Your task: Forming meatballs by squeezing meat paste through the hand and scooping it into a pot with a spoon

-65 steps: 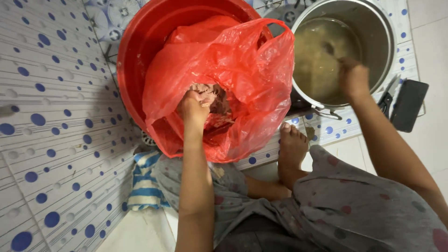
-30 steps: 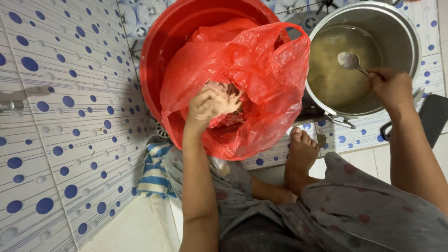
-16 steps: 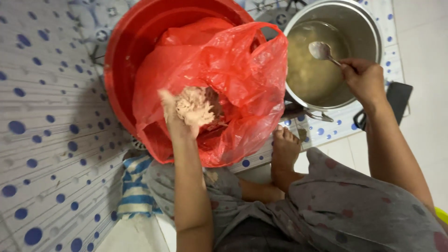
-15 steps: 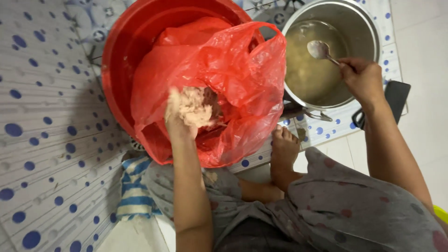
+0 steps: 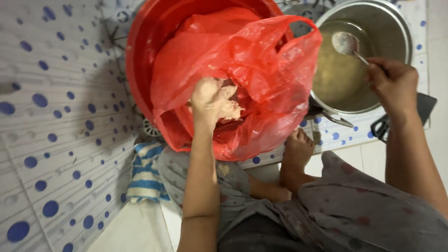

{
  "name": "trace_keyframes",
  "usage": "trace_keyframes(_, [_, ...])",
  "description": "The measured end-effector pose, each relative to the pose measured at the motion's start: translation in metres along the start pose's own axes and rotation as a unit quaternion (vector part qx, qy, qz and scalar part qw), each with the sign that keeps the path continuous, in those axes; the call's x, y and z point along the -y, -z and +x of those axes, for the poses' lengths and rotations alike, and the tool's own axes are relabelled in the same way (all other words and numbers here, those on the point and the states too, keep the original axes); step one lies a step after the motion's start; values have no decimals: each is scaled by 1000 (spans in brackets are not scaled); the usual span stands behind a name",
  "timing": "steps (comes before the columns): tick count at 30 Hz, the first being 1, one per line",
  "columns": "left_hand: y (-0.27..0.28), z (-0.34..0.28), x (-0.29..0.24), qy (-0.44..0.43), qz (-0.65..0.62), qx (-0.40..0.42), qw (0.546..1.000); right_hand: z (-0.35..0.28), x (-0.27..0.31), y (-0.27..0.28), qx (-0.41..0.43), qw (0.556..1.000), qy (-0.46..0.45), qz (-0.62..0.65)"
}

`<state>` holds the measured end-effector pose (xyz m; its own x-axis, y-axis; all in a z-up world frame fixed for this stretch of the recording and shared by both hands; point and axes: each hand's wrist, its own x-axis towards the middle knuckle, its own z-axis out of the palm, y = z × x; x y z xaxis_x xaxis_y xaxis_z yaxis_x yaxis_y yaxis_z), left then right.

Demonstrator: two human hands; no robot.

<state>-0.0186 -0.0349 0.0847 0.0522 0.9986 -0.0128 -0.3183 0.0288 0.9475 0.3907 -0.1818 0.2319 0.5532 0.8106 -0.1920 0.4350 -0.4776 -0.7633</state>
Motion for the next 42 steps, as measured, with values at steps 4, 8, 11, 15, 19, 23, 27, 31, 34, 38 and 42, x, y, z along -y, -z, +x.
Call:
trace_keyframes(4, [-10,2,-61,-93,47,119,987,-3,1,0,2,1000,10,23])
trace_keyframes(8, [-11,-5,-58,102,-129,33,986,-11,11,0,-5,999,15,33])
trace_keyframes(11, [-25,-7,-65,66,-117,67,989,-10,4,2,11,999,40,32])
trace_keyframes(15, [-22,-2,-59,-103,70,23,992,-8,2,0,16,999,32,10])
trace_keyframes(19, [-25,-11,-72,-11,89,-26,996,-1,-14,1,15,999,23,24])
trace_keyframes(23, [-18,-7,-73,37,-30,138,989,-3,-6,0,9,999,10,37])
trace_keyframes(27, [-29,-11,-122,96,33,123,987,-5,-7,-1,15,999,20,41])
trace_keyframes(31, [-36,-12,-91,105,-113,73,985,-5,-5,-1,26,998,31,49])
trace_keyframes(34, [-30,-12,-76,39,24,96,994,-5,-4,-3,19,998,26,44])
trace_keyframes(38, [-25,-14,-57,21,85,41,995,-3,-11,-2,14,998,22,62])
trace_keyframes(42, [-39,4,-75,328,-252,-32,910,-6,-4,0,23,998,26,55])
